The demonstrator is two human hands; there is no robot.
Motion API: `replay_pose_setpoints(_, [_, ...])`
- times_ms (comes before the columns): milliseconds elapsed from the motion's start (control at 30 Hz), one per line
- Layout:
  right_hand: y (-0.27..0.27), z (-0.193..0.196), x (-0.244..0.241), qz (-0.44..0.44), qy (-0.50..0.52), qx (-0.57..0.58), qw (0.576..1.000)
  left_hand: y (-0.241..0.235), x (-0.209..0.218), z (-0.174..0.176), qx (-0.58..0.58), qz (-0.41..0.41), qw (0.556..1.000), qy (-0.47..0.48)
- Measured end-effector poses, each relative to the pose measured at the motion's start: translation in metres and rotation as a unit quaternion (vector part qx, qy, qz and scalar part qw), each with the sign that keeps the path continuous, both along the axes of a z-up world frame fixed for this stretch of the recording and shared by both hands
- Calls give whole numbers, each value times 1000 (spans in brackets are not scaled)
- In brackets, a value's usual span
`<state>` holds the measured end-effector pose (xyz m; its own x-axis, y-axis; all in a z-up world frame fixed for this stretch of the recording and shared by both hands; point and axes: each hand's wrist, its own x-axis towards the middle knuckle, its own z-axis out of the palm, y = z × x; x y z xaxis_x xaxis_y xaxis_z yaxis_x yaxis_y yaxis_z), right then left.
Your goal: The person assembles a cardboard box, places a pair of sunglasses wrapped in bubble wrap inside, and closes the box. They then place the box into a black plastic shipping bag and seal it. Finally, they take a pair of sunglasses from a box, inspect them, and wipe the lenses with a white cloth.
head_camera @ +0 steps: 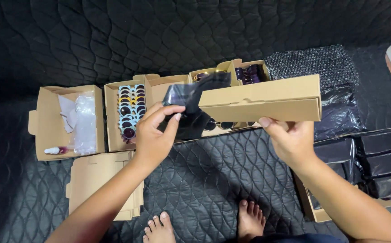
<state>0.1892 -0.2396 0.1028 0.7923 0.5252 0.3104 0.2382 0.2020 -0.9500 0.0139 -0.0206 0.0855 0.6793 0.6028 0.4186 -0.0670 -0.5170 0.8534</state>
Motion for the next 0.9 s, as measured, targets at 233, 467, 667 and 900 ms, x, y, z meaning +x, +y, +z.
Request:
replay_pose_setpoints(233, [5,28,29,51,-196,-99,974,3,0,1,84,-30,996,-20])
replay_pose_setpoints(467, [7,2,35,86,-144,-68,984,10,-2,7,83,-36,995,-50])
replay_pose_setpoints(667, [12,3,44,107,-139,-53,983,17,1,14,123,-56,988,-73])
replay_pose_setpoints(900, [24,12,37,159,-154,-136,966,18,3,27,159,-94,977,-104])
